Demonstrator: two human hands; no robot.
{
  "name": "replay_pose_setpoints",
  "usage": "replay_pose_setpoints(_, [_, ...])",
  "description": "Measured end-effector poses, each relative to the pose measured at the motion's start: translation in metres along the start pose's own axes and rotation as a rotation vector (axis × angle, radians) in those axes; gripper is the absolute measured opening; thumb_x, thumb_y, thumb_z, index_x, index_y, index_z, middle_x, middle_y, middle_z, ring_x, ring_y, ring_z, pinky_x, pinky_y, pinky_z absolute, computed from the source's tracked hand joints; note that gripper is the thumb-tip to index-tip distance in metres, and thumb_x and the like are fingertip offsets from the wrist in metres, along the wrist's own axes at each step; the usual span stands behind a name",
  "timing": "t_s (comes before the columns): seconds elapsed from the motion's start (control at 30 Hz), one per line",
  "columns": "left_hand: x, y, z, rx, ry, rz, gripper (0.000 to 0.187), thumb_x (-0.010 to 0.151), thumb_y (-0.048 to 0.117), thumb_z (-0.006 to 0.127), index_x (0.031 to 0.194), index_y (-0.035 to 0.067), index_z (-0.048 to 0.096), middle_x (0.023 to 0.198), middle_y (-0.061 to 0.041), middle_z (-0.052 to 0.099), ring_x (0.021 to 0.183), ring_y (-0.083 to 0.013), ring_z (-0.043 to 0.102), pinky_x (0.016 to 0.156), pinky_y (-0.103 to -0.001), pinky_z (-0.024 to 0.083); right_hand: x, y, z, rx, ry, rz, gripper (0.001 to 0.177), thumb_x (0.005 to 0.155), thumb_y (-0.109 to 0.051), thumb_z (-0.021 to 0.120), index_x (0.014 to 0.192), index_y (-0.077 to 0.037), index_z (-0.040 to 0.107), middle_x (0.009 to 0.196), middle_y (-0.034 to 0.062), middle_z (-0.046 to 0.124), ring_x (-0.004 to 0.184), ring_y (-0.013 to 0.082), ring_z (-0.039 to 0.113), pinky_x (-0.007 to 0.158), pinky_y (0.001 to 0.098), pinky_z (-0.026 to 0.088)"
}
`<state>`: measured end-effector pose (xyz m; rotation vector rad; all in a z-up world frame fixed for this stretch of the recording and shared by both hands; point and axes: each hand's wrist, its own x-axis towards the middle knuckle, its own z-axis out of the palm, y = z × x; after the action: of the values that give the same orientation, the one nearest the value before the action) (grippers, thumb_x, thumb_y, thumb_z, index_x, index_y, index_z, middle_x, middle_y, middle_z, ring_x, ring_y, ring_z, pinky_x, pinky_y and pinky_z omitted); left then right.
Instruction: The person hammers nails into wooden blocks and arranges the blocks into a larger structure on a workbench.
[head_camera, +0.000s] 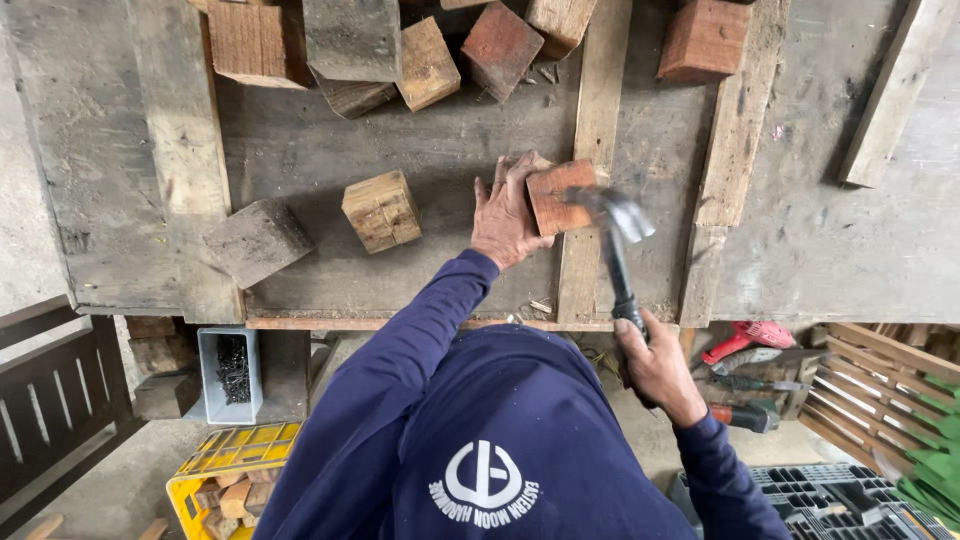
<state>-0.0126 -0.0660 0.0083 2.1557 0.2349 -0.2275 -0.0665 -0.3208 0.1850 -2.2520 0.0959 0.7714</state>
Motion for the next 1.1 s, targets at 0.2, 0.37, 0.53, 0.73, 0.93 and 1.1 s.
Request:
replay_pose_setpoints(0.2, [0.002, -0.002, 0.004, -0.005, -0.029, -0.039, 0.121, 0.054, 0.037, 0.098, 0.150, 0.024, 0.024, 0.166, -0.005, 0.028, 0.155, -0.0409, 0.019, 0.117, -0.076, 0.012, -0.016, -0.058, -0.045, 0.570, 0.036, -0.670, 0.037, 0.104, -0.042, 0.052, 0.117, -0.008, 0.058, 0.080, 0.0021, 0.066, 0.058, 0.0102, 0.061, 0.048, 0.0250, 0.052])
replay_pose_setpoints(0.37, [0.001, -0.005, 0.006, -0.027, -0.024, -0.032, 0.128, 0.051, 0.036, 0.097, 0.152, 0.021, 0.020, 0.165, -0.004, 0.029, 0.155, -0.0414, 0.019, 0.117, -0.077, 0.013, 0.004, -0.026, -0.027, 0.488, -0.107, -0.721, 0.035, 0.104, -0.041, 0.055, 0.104, -0.008, 0.068, 0.077, 0.0046, 0.062, 0.059, 0.0093, 0.053, 0.047, 0.0233, 0.046])
replay_pose_setpoints(0.53, [0.011, -0.004, 0.004, -0.037, 0.016, 0.016, 0.130, 0.050, 0.038, 0.098, 0.153, 0.022, 0.020, 0.165, -0.007, 0.027, 0.155, -0.0403, 0.020, 0.120, -0.075, 0.012, 0.001, -0.002, -0.016, 0.222, 0.035, 0.321, 0.025, 0.105, -0.029, 0.052, 0.106, -0.006, 0.063, 0.067, 0.0150, 0.058, 0.053, 0.0251, 0.051, 0.048, 0.0391, 0.041])
replay_pose_setpoints(0.73, [0.000, 0.000, 0.000, -0.062, -0.033, -0.046, 0.128, 0.052, 0.036, 0.098, 0.153, 0.024, 0.021, 0.166, -0.006, 0.028, 0.154, -0.0400, 0.024, 0.118, -0.075, 0.013, -0.020, -0.042, -0.054, 0.723, 0.095, -0.888, 0.045, 0.099, -0.055, 0.052, 0.114, -0.013, 0.056, 0.083, 0.0071, 0.061, 0.067, 0.0153, 0.064, 0.062, 0.0334, 0.061])
replay_pose_setpoints(0.93, [-0.004, 0.000, -0.002, -0.091, -0.046, -0.022, 0.132, 0.050, 0.042, 0.098, 0.154, 0.024, 0.018, 0.165, -0.006, 0.028, 0.153, -0.0373, 0.025, 0.117, -0.077, 0.011, 0.005, -0.016, -0.004, -0.070, -0.019, -0.060, 0.034, 0.106, -0.037, 0.054, 0.109, -0.003, 0.060, 0.074, 0.0072, 0.060, 0.060, 0.0177, 0.058, 0.053, 0.0302, 0.049])
replay_pose_setpoints(1.1, [0.001, 0.001, -0.002, -0.052, -0.031, -0.046, 0.129, 0.052, 0.040, 0.098, 0.154, 0.026, 0.019, 0.165, -0.001, 0.030, 0.154, -0.0304, 0.029, 0.118, -0.076, 0.011, -0.008, -0.045, -0.044, 0.371, -0.044, -0.307, 0.032, 0.107, -0.035, 0.053, 0.112, -0.005, 0.062, 0.075, 0.0128, 0.063, 0.054, 0.0189, 0.062, 0.046, 0.0285, 0.053])
